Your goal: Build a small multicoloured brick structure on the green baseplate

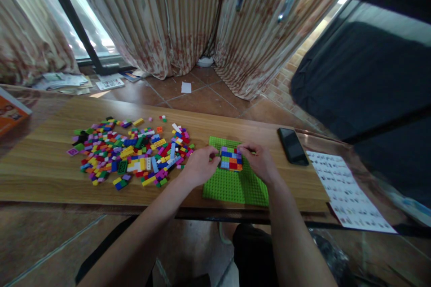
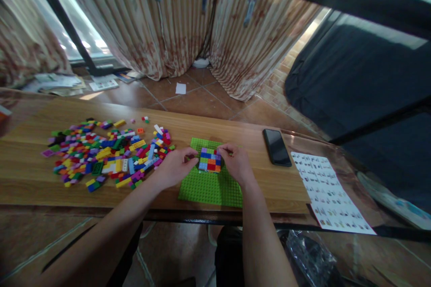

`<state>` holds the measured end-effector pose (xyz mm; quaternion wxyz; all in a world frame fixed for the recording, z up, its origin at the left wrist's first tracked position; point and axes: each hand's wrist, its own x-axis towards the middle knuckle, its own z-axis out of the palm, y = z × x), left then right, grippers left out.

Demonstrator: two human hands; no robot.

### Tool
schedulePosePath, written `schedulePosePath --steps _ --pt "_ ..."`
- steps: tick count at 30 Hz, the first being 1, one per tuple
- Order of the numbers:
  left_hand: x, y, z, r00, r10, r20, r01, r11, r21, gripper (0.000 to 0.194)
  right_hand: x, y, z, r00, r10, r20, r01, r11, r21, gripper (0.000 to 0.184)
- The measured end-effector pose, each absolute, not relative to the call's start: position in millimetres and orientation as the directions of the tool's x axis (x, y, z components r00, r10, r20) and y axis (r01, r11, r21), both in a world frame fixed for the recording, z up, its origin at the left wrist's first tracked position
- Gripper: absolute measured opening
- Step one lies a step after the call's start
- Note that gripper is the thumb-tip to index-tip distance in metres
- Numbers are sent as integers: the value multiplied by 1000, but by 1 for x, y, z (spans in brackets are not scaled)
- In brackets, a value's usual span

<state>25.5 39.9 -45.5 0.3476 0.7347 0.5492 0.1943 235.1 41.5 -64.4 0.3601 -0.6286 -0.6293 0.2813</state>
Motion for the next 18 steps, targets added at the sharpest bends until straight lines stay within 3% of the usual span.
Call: schedulePosePath --steps 18 --pt "27 39 -45 343 935 -91 686 -183 705 24 233 40 -74 88 994 65 495 13 -869 29"
